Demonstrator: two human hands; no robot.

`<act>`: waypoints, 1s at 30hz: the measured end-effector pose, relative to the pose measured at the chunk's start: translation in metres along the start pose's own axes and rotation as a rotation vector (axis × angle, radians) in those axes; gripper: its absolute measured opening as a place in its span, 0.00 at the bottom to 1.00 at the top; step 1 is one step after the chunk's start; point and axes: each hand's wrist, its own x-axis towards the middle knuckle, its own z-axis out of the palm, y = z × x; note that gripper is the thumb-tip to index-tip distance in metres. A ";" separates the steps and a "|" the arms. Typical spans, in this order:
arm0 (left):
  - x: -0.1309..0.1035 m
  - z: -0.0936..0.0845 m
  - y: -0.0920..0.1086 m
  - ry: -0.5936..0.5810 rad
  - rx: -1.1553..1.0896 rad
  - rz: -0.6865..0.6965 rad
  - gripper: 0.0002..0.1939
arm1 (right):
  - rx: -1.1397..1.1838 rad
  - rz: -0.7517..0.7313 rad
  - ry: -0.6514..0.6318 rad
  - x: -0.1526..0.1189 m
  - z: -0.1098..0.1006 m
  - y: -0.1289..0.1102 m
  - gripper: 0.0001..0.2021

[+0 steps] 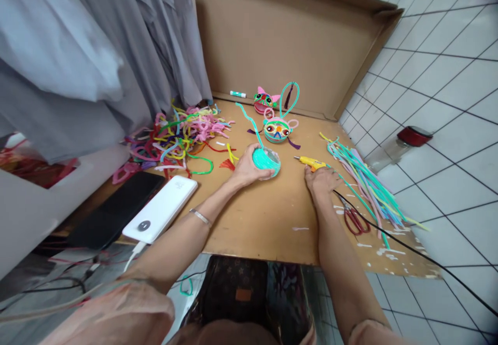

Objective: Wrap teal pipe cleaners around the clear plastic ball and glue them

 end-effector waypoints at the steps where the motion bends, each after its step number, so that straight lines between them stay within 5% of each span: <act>1: -0.001 -0.001 0.002 -0.011 -0.002 0.000 0.47 | 0.002 0.007 0.005 0.000 0.001 0.000 0.29; 30: 0.000 -0.003 0.002 0.005 -0.001 0.005 0.49 | 0.014 -0.014 0.030 0.002 0.011 -0.001 0.26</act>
